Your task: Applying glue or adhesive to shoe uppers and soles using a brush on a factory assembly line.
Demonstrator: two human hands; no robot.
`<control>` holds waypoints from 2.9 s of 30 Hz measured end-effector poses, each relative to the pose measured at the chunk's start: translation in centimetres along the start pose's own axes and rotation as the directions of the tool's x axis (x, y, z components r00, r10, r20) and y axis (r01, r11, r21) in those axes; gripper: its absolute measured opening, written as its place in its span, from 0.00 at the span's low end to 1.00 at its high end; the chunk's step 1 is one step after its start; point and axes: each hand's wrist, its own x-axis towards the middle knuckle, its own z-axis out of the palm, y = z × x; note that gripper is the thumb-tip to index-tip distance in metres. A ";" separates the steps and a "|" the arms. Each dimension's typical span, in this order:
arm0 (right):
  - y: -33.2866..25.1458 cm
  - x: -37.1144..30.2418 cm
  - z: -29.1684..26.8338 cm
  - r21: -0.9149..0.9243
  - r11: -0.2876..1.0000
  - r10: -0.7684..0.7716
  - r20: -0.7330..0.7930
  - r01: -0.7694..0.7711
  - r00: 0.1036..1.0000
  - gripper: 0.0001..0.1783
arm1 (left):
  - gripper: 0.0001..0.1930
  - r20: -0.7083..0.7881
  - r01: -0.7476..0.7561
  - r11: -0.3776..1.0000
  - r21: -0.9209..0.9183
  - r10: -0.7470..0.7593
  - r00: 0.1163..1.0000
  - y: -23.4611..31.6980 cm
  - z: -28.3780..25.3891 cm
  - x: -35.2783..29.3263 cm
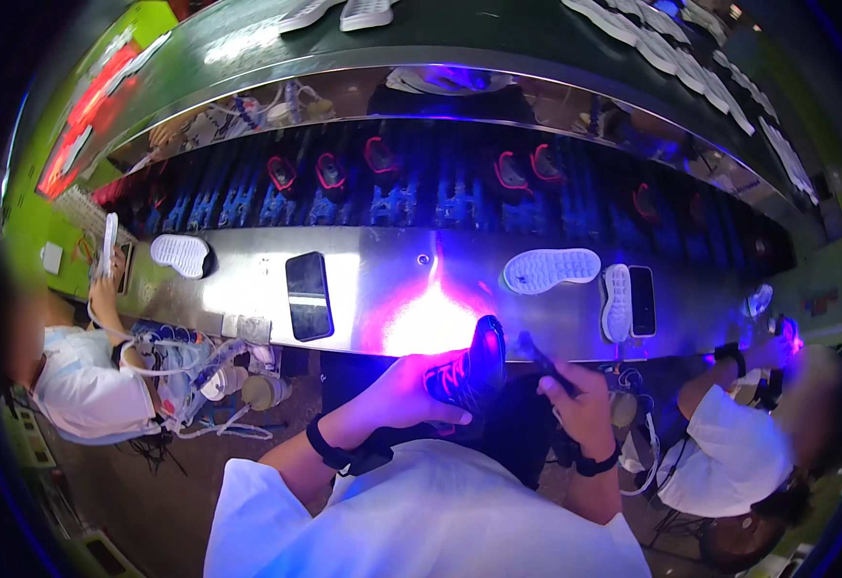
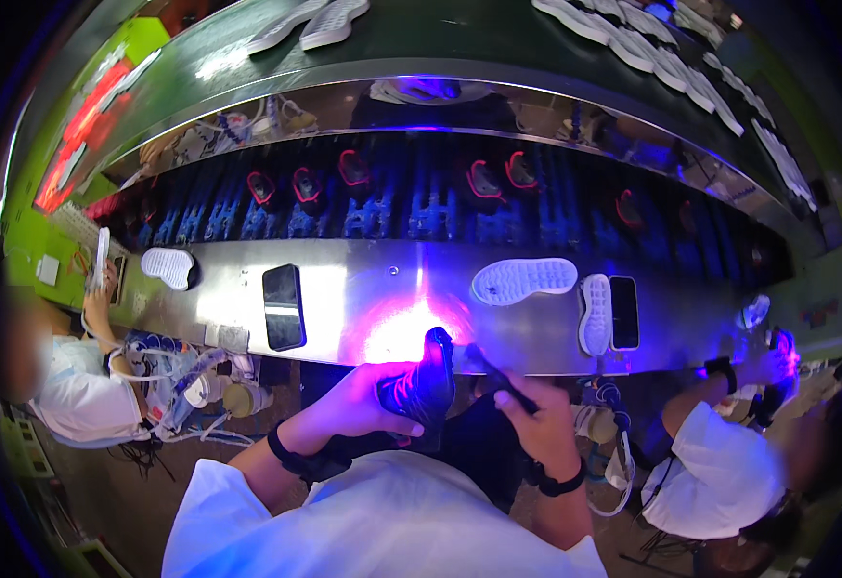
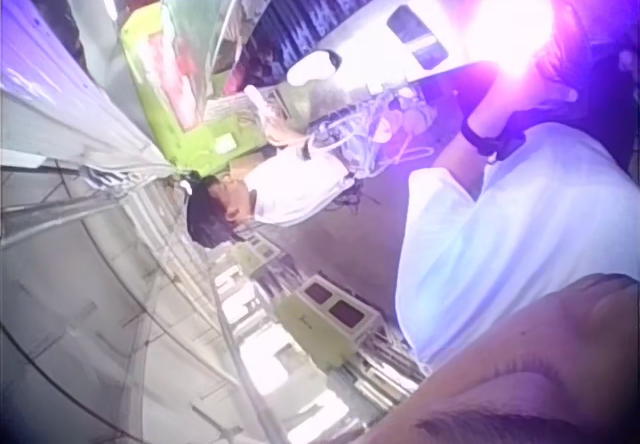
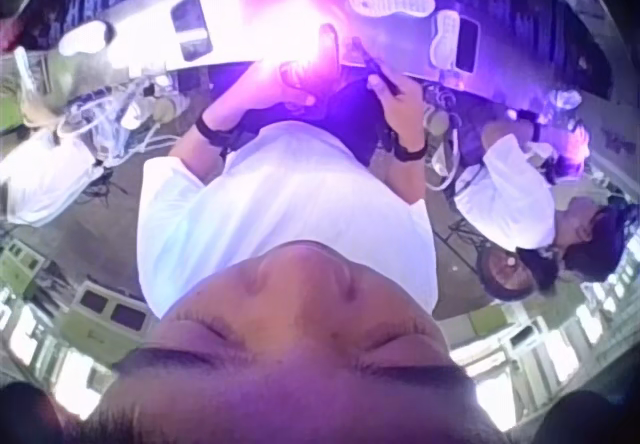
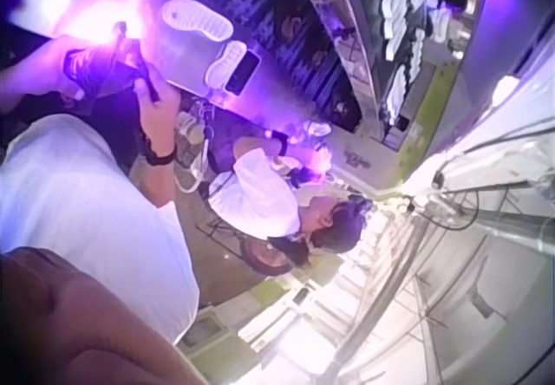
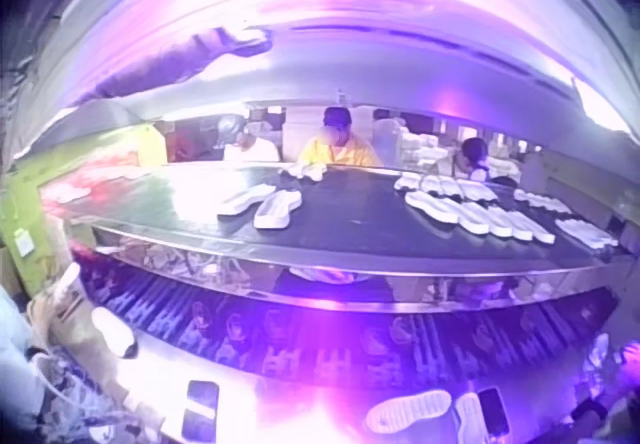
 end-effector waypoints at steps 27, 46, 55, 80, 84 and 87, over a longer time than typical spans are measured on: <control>0.3 -1.0 3.0 0.000 1.000 -0.016 0.027 0.016 1.000 0.22 | 0.27 0.104 0.092 0.930 -0.356 -0.059 0.993 -1.2 -1.0 -2.1; 2.3 -4.3 0.1 0.087 0.984 0.153 0.006 -0.153 0.988 0.22 | 0.25 -0.071 0.114 0.938 -0.327 -0.144 0.987 0.3 2.2 0.7; 0.0 -4.2 -3.0 0.067 0.963 0.253 0.119 -0.262 0.960 0.22 | 0.29 -0.171 0.053 0.986 -0.160 -0.081 0.982 1.3 2.4 2.0; -5.3 0.1 -0.6 -0.565 0.794 -0.163 0.158 0.224 0.974 0.22 | 0.30 -0.034 0.229 0.458 -0.859 -0.498 0.867 -1.0 0.9 -1.6; -4.9 1.5 -0.7 -0.569 0.779 -0.198 0.177 0.264 0.964 0.23 | 0.27 0.110 0.239 0.216 -0.947 -0.480 0.870 -2.3 0.7 -1.2; -4.3 2.2 -0.8 -0.559 0.786 -0.206 0.166 0.264 0.964 0.24 | 0.32 0.201 0.266 0.052 -0.963 -0.519 0.831 -1.7 0.9 -0.8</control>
